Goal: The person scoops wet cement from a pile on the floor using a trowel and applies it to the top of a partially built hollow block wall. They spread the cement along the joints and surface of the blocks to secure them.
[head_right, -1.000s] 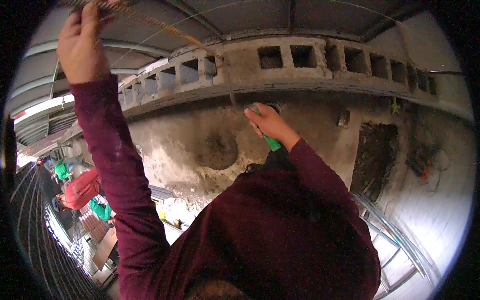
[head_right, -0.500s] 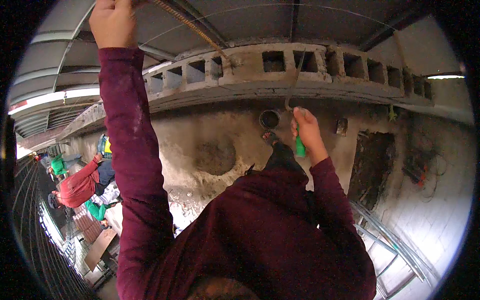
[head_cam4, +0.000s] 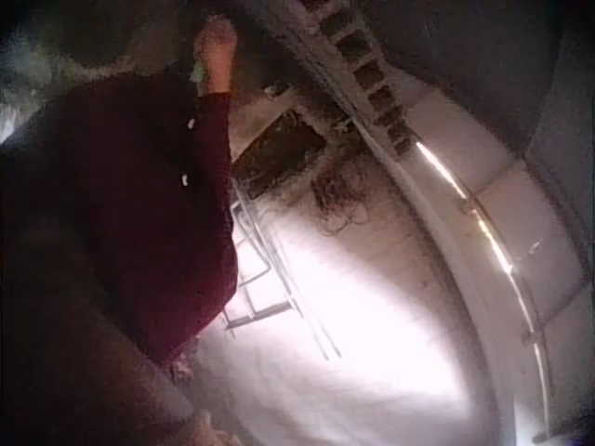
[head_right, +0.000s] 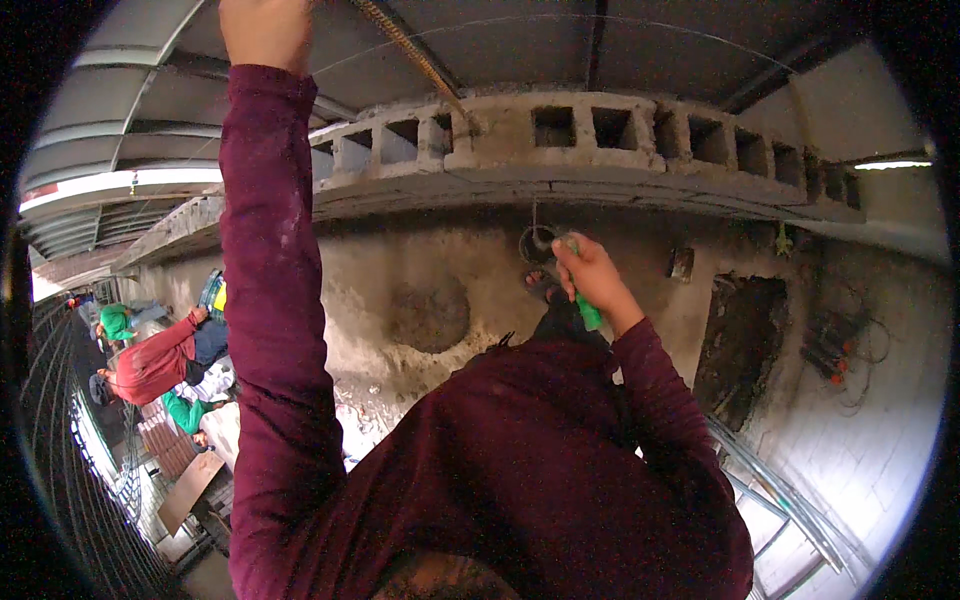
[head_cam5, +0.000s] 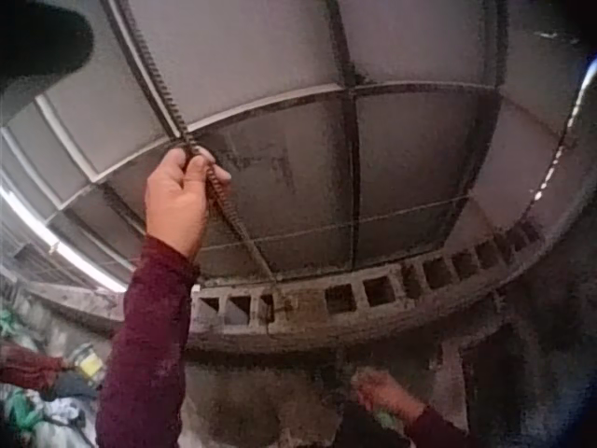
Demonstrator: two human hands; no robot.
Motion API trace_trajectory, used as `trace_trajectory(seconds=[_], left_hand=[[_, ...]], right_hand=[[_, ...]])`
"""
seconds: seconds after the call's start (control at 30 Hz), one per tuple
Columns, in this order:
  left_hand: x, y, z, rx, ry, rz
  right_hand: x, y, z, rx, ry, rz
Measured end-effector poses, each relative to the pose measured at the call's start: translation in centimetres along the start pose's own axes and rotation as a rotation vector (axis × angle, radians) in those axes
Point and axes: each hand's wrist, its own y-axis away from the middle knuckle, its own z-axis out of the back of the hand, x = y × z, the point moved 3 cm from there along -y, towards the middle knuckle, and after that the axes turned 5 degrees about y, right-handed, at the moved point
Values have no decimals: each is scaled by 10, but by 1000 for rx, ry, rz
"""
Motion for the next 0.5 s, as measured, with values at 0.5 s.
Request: trace_trajectory(seconds=[0.5], left_hand=[[13,4,17,12,179,54]], right_hand=[[5,13,-21,213,372,22]])
